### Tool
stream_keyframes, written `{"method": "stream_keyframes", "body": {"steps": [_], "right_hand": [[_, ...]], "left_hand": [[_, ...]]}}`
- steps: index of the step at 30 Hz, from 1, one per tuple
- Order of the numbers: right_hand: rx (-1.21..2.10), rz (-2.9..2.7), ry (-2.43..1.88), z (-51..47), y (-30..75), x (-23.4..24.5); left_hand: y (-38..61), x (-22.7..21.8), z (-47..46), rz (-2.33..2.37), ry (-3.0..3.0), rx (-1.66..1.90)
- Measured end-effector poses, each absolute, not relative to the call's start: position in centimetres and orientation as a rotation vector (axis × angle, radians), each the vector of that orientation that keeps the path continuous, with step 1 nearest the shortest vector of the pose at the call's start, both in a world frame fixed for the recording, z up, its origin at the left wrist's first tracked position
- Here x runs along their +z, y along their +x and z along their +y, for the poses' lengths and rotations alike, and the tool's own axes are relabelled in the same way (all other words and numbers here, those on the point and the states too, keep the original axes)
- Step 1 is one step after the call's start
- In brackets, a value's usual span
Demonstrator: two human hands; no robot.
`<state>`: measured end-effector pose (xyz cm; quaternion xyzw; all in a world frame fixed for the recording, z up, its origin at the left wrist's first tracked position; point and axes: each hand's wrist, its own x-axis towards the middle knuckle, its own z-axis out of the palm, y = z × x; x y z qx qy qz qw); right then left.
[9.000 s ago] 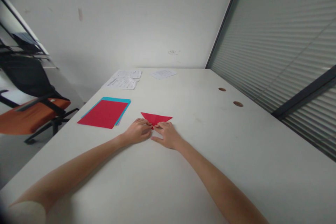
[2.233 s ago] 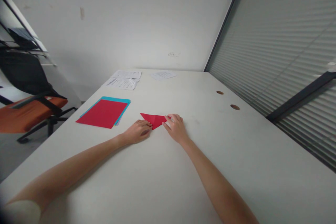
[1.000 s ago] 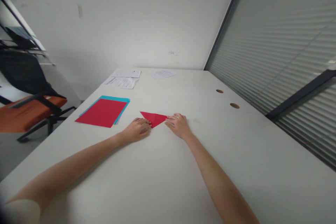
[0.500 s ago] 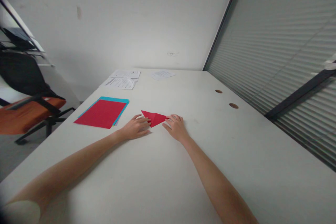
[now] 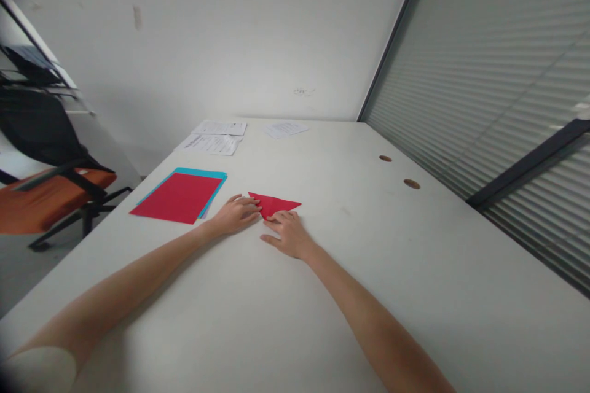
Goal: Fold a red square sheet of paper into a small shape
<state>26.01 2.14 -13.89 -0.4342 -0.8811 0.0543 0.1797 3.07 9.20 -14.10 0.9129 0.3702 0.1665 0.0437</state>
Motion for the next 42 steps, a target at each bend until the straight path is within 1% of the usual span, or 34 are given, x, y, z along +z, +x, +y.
{"method": "stream_keyframes", "body": {"steps": [7,10,13,15,17,23,31,34,38,40,42], "right_hand": [[0.179,-2.459,-1.215,2.1,26.0,-14.1],[0.186,-2.455,-1.218,2.1,26.0,-13.9],[0.187,-2.455,-1.225,2.0,26.0,-13.8],[0.190,-2.459,-1.226,1.9,25.9,-13.8],[0.189,-2.455,-1.213,1.8,25.9,-13.7],[0.156,-2.430,-1.220,2.4,26.9,-13.6],[0.008,-2.230,-1.599,5.2,31.9,-14.6],[-0.044,-2.103,-1.662,5.5,32.7,-14.8],[-0.187,-2.076,-1.589,4.6,31.3,-14.2],[-0.170,-2.176,-1.477,4.0,30.1,-13.8],[-0.081,-2.327,-1.359,3.6,29.1,-13.7]], "left_hand": [[2.5,-14.5,11.1,1.443,2.697,0.576],[2.7,-14.3,10.5,1.492,2.710,0.630],[3.4,-14.0,9.1,1.274,2.800,0.702],[4.0,-13.9,8.2,1.005,2.847,0.677],[4.5,-14.0,7.5,0.878,2.858,0.665],[4.5,-14.6,7.4,0.844,2.868,0.680],[4.3,-14.3,7.4,0.835,2.852,0.609],[4.3,-14.3,7.4,0.847,2.841,0.600],[4.3,-14.4,7.4,0.843,2.847,0.603],[4.4,-14.4,7.4,0.849,2.854,0.605],[4.4,-14.4,7.3,0.864,2.861,0.598]]}}
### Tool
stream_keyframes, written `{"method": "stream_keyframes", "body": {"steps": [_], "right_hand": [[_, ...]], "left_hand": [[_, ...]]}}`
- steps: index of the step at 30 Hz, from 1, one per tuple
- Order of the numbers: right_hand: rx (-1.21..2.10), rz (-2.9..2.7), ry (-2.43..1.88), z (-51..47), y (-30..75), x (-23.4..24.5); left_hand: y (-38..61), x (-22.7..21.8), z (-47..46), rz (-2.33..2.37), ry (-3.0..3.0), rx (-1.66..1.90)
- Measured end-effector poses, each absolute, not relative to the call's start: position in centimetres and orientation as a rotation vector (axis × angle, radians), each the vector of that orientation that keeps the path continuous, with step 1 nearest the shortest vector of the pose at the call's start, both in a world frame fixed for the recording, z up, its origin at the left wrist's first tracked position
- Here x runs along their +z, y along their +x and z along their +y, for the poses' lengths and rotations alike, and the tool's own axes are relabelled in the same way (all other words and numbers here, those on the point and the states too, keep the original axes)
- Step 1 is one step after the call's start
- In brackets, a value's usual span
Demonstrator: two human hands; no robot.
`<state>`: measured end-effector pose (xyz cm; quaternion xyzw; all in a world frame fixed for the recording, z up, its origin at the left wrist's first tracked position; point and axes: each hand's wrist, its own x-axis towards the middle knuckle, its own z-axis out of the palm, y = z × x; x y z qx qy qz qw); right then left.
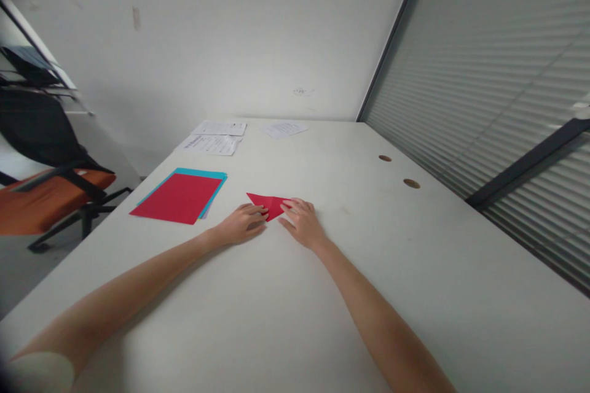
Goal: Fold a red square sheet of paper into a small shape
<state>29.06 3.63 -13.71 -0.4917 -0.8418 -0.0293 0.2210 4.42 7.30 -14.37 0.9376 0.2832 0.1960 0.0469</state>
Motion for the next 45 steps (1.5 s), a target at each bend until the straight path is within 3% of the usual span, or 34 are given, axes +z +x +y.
{"method": "stream_keyframes", "body": {"steps": [5,13,20,26,36,45], "right_hand": [[0.179,-2.488,-1.339,3.4,28.2,-14.0],[0.216,-2.489,-1.387,3.3,28.5,-14.1],[0.089,-2.467,-1.332,3.2,28.6,-14.4],[0.044,-2.141,-1.576,5.1,29.1,-14.1],[0.387,-1.953,-1.953,9.9,25.6,-12.9],[0.742,-1.925,-1.609,10.0,25.0,-12.2]], "left_hand": [[4.1,-14.2,7.6,0.939,2.897,0.528],[1.6,-14.0,10.6,1.523,2.733,0.594],[4.2,-13.9,7.3,0.912,2.907,0.614],[4.8,-14.1,6.3,0.755,2.944,0.572],[4.8,-14.4,7.0,0.753,2.795,0.685],[3.8,-13.7,10.4,1.162,1.960,1.113]]}}
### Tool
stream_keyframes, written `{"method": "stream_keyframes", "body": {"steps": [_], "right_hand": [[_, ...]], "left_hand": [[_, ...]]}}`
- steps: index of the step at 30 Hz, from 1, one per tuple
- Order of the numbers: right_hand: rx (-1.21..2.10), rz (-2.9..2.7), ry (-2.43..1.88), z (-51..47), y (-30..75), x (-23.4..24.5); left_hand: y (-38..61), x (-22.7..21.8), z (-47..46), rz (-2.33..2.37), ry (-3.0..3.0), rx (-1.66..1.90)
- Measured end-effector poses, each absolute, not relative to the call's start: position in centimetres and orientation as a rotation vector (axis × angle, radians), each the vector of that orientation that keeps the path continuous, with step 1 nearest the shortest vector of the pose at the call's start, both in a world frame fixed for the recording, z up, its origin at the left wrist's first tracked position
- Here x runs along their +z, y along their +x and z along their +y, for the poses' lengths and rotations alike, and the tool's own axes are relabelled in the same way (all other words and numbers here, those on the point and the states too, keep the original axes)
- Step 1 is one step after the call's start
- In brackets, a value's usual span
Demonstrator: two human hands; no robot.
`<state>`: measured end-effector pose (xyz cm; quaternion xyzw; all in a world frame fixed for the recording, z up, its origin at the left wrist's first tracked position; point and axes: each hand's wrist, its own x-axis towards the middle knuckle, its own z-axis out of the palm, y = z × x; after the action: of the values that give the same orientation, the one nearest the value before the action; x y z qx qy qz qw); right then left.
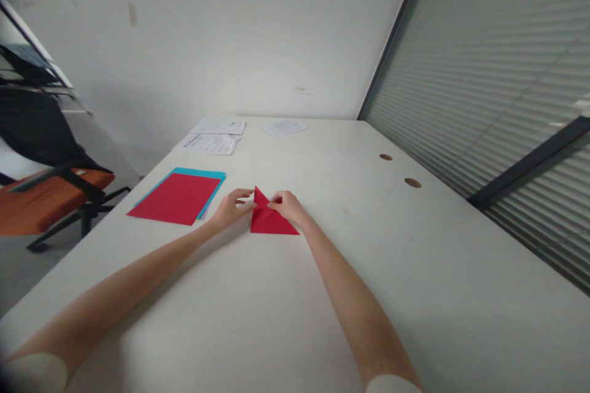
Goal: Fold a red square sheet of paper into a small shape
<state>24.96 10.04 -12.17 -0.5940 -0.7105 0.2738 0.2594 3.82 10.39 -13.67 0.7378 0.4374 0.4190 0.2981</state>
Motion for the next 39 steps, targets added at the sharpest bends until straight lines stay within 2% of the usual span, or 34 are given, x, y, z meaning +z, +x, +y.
{"method": "stream_keyframes", "body": {"steps": [6,13,27,39], "right_hand": [[1.063,-1.738,-1.117,8.8,24.0,-8.4],[1.040,-1.678,-1.005,6.6,22.8,-5.2],[0.854,-1.796,-1.051,5.4,22.8,-3.5],[0.948,-1.971,-1.170,6.0,25.8,-3.8]], "left_hand": [[3.4,-8.7,9.8,1.028,1.417,1.267],[4.0,-5.0,7.1,0.944,1.315,1.399],[3.7,-4.1,6.7,0.922,1.380,1.477],[2.5,-5.1,9.0,0.882,1.115,1.649]]}}
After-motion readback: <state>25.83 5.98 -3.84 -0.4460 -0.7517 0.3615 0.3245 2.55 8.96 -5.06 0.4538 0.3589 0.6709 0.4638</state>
